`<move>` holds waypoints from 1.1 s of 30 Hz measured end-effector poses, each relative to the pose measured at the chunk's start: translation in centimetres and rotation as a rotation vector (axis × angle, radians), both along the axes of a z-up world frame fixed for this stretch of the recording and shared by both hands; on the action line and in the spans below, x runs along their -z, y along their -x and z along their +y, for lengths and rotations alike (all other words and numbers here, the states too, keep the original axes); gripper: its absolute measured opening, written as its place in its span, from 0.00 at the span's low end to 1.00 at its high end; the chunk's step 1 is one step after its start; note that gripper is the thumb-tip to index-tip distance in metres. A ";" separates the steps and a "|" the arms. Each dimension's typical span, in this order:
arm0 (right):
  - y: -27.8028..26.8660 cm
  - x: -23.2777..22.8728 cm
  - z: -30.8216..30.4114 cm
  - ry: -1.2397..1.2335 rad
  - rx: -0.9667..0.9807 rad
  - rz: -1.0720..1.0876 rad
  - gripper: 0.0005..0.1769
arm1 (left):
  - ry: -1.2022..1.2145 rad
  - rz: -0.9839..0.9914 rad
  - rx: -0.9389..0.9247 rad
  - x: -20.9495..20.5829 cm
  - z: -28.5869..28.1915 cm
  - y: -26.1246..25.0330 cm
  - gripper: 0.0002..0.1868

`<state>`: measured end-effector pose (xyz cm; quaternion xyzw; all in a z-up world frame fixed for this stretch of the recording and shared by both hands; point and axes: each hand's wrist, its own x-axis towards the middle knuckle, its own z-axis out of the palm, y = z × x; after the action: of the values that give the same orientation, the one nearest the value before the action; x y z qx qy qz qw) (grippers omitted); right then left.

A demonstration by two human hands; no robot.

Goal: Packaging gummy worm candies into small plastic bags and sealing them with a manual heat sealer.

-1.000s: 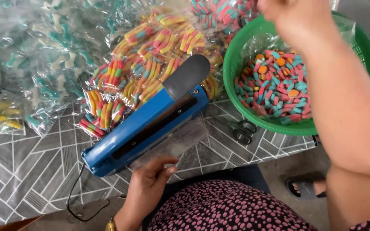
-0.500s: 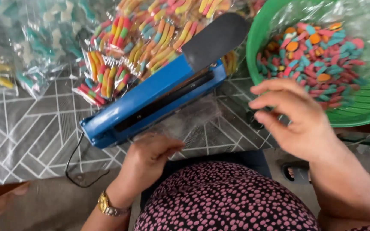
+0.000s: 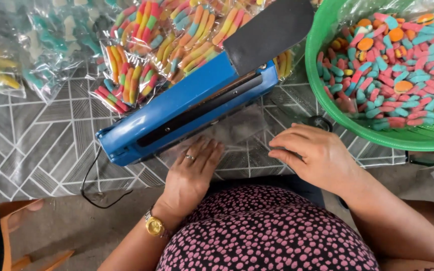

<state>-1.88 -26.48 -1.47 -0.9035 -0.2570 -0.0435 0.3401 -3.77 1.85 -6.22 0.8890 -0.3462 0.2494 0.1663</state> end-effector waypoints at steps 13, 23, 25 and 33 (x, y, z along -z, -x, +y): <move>0.8 3.7 0.7 0.037 -0.023 -0.175 0.07 | 0.034 -0.071 -0.072 1.0 0.0 -0.5 0.07; 0.0 0.7 2.6 -0.105 -0.188 0.028 0.09 | 0.383 0.622 0.141 -6.2 -1.3 -1.3 0.07; 0.1 -0.1 2.1 -0.178 -0.148 0.163 0.05 | 0.576 0.811 0.151 -6.8 -1.1 -1.3 0.07; 0.4 0.3 1.1 -0.313 0.216 0.581 0.10 | 1.126 1.201 0.463 -6.5 -1.8 -1.7 0.59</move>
<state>-2.26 -25.37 -1.78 -0.8370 -0.0428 0.1410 0.5269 -2.07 0.07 0.28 0.5620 -0.1968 -0.1696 0.7853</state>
